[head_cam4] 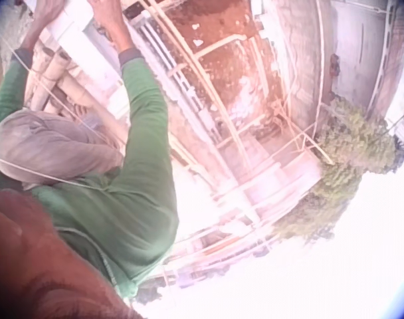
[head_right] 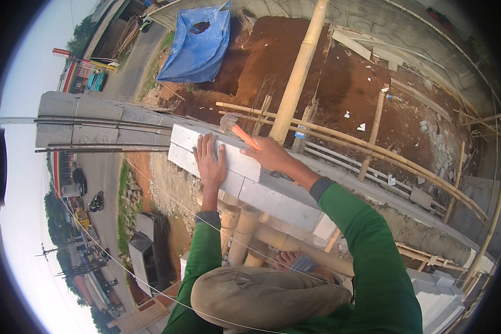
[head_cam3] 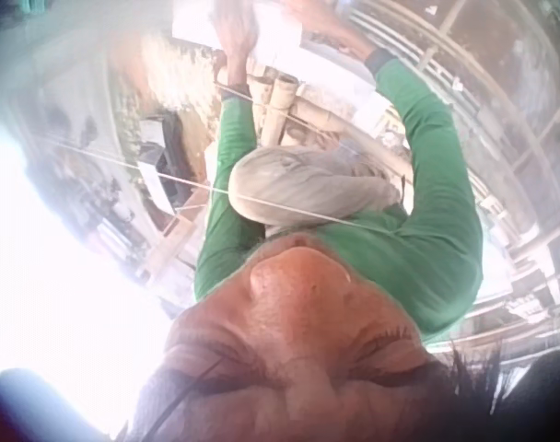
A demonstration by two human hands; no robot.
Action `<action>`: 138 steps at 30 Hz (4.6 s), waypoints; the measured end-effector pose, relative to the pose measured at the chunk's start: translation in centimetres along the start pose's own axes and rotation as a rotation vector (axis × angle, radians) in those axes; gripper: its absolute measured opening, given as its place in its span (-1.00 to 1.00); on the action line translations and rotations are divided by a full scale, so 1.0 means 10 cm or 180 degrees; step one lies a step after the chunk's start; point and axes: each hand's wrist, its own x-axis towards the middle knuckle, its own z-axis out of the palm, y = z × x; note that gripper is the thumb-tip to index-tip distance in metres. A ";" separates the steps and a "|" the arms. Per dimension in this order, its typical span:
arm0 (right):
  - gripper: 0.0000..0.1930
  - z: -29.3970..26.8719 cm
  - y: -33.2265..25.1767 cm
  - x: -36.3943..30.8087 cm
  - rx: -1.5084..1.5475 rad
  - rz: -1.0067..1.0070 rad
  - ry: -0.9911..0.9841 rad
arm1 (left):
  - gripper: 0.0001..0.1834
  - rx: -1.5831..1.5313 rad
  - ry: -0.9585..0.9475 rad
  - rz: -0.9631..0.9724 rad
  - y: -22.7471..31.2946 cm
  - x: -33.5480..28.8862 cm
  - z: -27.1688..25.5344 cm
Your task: The person lays white concrete blocks on a bamboo scaffold, using a hammer to split blocks and a trowel to apply mortar. The person positions blocks, applies mortar, and taps them into place to build a wall section.
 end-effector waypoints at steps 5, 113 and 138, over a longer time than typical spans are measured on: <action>-0.45 -0.24 0.46 0.34 -0.0097 0.0744 0.0477 | -0.50 -0.0175 0.0095 -0.0009 0.07 -0.02 -0.02; -0.67 -0.95 -0.27 -1.94 0.0308 0.2118 0.0071 | -0.47 -0.0187 0.0537 -0.0054 0.01 -0.12 0.05; -0.36 -0.53 0.40 0.55 0.0449 0.1066 -0.0301 | -0.47 0.0008 0.0166 -0.0022 0.02 -0.03 0.03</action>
